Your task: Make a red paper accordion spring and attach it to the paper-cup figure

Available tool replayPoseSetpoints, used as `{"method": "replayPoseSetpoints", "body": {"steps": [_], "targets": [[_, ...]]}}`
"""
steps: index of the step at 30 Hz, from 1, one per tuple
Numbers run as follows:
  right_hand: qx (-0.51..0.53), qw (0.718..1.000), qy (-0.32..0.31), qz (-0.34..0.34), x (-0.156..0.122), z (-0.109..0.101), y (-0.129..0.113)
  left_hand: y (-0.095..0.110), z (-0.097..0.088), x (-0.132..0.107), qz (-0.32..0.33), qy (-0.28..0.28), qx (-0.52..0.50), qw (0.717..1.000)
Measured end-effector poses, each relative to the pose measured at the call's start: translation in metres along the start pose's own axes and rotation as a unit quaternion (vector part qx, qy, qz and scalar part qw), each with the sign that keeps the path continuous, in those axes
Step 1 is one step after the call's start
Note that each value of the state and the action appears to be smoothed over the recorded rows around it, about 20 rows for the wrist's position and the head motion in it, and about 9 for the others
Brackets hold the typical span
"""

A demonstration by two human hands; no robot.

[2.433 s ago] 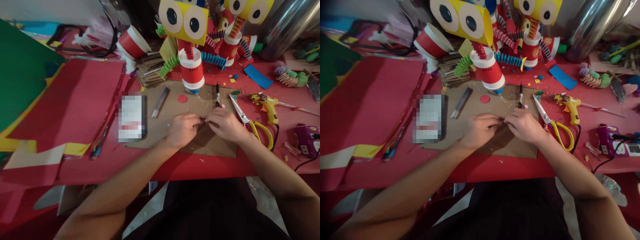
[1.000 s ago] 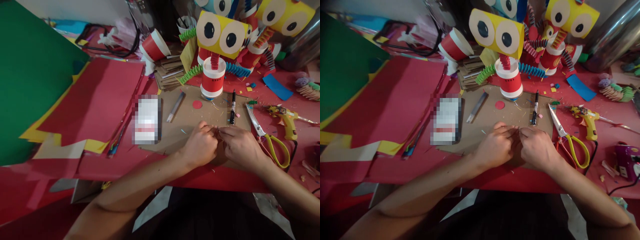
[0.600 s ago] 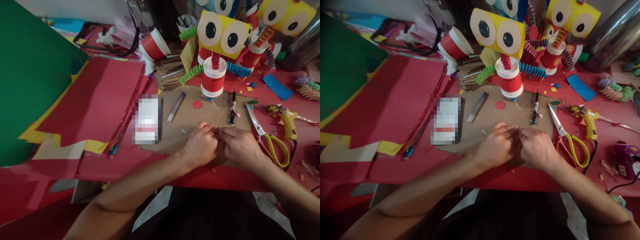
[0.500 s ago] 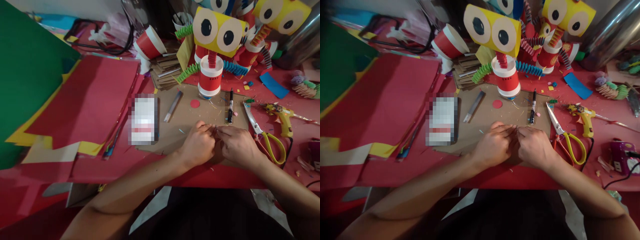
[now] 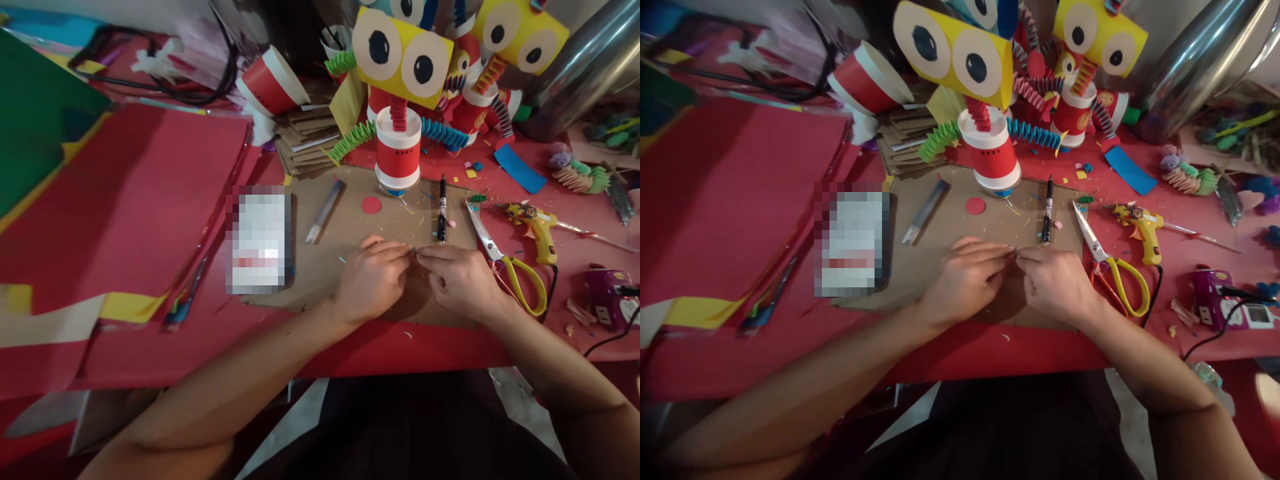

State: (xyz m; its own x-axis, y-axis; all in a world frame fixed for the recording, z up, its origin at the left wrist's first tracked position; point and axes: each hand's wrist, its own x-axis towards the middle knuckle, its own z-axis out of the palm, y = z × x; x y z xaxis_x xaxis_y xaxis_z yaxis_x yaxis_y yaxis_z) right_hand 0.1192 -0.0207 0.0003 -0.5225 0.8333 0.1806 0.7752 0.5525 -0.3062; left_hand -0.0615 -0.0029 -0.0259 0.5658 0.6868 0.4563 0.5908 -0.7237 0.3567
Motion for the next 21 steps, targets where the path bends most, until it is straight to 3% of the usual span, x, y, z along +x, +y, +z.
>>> {"method": "replayPoseSetpoints", "body": {"steps": [4,9,15,21], "targets": [[0.062,0.989,0.132,0.006,-0.004,-0.002,0.006,-0.005,-0.001,0.003,-0.046,0.025,-0.030,0.998],[0.067,0.963,0.258,0.027,-0.002,-0.009,0.015,-0.006,-0.009,0.008,-0.135,0.021,-0.108,0.985],[0.057,0.959,0.276,0.037,-0.001,-0.007,0.018,-0.007,-0.007,0.010,-0.166,-0.024,-0.140,0.976],[0.060,0.966,0.247,0.048,-0.002,-0.002,0.016,-0.007,0.000,0.008,-0.197,-0.027,-0.174,0.964]]}}
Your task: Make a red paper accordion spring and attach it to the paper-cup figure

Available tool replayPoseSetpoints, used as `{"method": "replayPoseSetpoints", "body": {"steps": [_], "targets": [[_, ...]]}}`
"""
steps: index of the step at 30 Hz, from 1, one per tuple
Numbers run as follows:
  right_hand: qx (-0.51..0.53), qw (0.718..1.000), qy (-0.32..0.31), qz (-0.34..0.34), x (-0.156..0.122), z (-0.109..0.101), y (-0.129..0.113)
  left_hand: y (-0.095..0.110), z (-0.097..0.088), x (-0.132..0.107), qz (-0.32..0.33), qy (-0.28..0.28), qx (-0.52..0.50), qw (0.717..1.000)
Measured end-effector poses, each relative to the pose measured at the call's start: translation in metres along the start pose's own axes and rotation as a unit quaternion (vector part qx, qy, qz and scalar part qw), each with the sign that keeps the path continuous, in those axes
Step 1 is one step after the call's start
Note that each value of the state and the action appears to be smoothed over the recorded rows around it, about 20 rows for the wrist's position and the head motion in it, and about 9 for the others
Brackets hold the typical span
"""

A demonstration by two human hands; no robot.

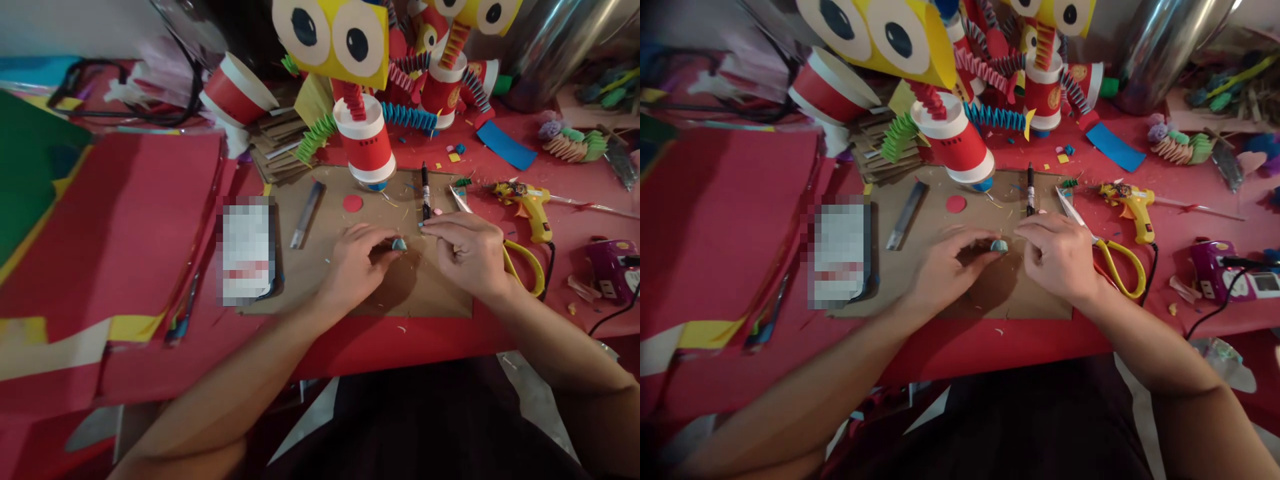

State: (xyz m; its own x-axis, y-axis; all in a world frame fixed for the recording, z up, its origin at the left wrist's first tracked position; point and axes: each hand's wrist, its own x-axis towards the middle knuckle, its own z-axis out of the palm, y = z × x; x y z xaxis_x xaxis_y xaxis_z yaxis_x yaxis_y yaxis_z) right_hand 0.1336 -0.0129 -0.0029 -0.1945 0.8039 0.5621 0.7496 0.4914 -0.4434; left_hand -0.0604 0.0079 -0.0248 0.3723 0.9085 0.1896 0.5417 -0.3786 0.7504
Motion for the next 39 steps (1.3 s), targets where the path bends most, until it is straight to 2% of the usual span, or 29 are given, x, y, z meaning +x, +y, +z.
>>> {"method": "replayPoseSetpoints", "body": {"steps": [3,5,8,11,13,16,19,23,27,35,39], "targets": [[0.000,1.000,-0.007,0.002,-0.001,0.001,0.000,0.002,-0.001,0.001,-0.054,0.010,-0.088,0.995],[0.006,1.000,-0.007,0.004,-0.001,0.001,0.000,0.004,-0.002,0.002,-0.102,0.011,-0.163,0.981],[0.028,0.999,-0.009,0.022,-0.001,0.001,0.000,0.004,-0.003,0.004,-0.161,0.037,-0.271,0.948],[0.081,0.995,-0.025,0.061,0.000,0.000,-0.002,0.002,-0.005,0.006,-0.193,0.069,-0.376,0.904],[0.132,0.986,-0.050,0.093,0.002,-0.002,-0.006,0.002,-0.008,0.007,-0.212,0.058,-0.434,0.874],[0.207,0.965,-0.092,0.136,0.004,-0.005,-0.010,0.004,-0.010,0.008,-0.236,0.007,-0.502,0.832],[0.264,0.946,-0.130,0.135,0.005,-0.006,-0.012,0.005,-0.010,0.006,-0.230,-0.032,-0.538,0.811],[0.269,0.945,-0.164,0.086,0.005,-0.005,-0.012,0.006,-0.007,0.002,-0.190,-0.044,-0.527,0.827],[0.244,0.955,-0.155,0.064,0.004,-0.003,-0.013,0.006,-0.007,-0.001,-0.159,-0.056,-0.498,0.850],[0.241,0.963,-0.116,0.031,0.003,-0.001,-0.014,0.008,-0.011,0.001,-0.167,-0.052,-0.445,0.878],[0.227,0.968,-0.106,0.029,0.003,-0.001,-0.013,0.012,-0.013,0.001,-0.165,-0.063,-0.434,0.884]]}}
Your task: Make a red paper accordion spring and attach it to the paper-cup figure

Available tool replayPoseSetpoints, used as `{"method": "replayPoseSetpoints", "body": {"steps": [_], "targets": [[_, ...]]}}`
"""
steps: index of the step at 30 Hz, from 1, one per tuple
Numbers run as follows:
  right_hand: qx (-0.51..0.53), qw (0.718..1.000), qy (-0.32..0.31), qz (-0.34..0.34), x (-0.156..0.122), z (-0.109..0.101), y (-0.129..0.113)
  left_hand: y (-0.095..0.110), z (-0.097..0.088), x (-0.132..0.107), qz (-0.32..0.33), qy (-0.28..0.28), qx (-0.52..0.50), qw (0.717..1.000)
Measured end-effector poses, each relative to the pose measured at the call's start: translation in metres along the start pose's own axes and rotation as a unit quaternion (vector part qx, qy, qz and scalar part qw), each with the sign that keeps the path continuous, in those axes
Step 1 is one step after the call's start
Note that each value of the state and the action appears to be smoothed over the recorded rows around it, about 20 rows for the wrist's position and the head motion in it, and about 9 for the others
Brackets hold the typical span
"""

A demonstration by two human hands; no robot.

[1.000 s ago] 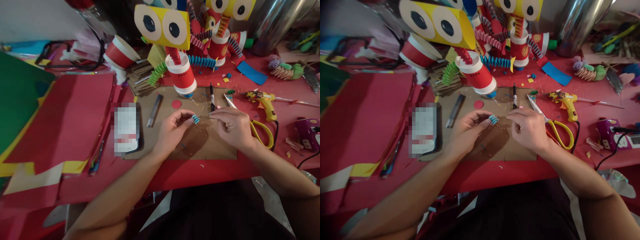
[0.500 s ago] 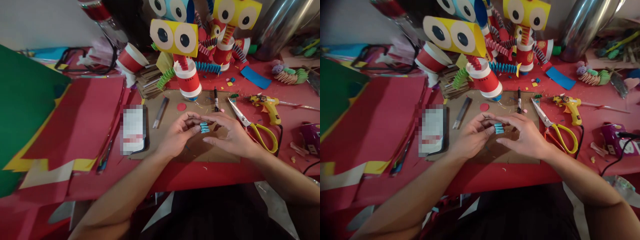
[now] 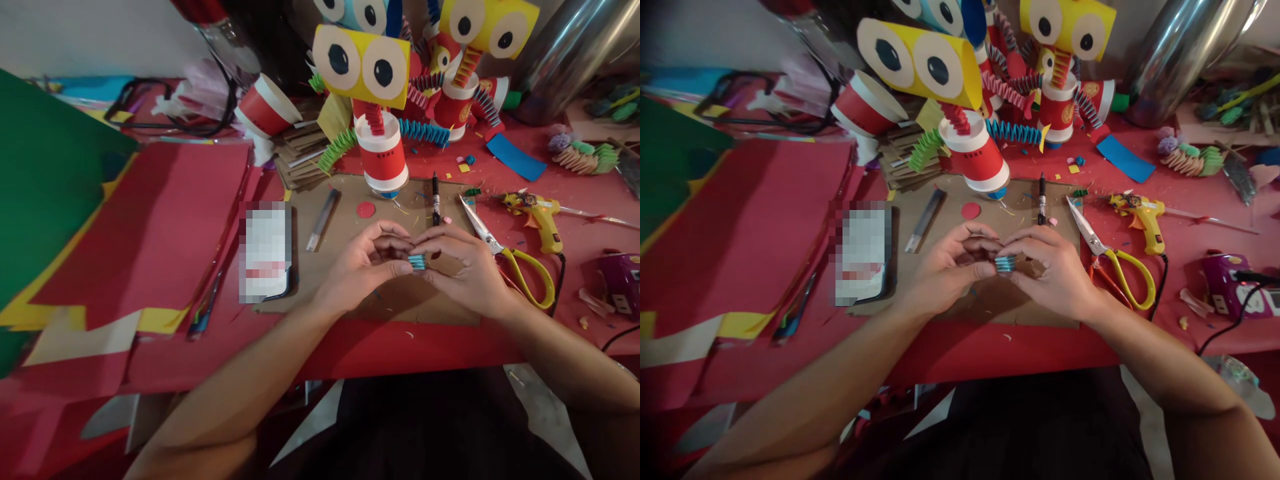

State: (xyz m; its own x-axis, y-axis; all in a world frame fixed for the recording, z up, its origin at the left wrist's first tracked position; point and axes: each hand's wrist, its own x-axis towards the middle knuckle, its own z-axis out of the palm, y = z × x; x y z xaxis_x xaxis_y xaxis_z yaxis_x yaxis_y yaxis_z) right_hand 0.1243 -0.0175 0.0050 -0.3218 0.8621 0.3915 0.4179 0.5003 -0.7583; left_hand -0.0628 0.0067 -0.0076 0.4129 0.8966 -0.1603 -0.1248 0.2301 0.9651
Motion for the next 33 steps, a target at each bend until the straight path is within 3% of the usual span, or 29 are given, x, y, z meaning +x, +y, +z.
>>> {"method": "replayPoseSetpoints", "body": {"steps": [6,11,17,19,28,33], "targets": [[-0.006,1.000,-0.017,0.007,0.000,0.000,-0.001,0.002,0.002,-0.001,0.035,0.024,0.036,0.998],[-0.033,0.998,0.040,0.034,0.001,-0.002,-0.004,0.007,-0.004,0.003,0.086,0.110,0.177,0.974],[-0.034,0.994,0.071,0.080,0.001,-0.004,-0.005,0.015,-0.040,0.021,0.147,0.266,0.281,0.910],[-0.037,0.993,0.073,0.082,0.000,-0.004,-0.004,0.013,-0.052,0.030,0.151,0.290,0.293,0.898],[-0.071,0.993,0.057,0.071,0.000,-0.002,-0.003,-0.006,-0.077,0.052,0.142,0.275,0.414,0.856],[-0.091,0.993,0.056,0.054,0.000,-0.001,-0.004,-0.004,-0.078,0.050,0.141,0.271,0.421,0.854]]}}
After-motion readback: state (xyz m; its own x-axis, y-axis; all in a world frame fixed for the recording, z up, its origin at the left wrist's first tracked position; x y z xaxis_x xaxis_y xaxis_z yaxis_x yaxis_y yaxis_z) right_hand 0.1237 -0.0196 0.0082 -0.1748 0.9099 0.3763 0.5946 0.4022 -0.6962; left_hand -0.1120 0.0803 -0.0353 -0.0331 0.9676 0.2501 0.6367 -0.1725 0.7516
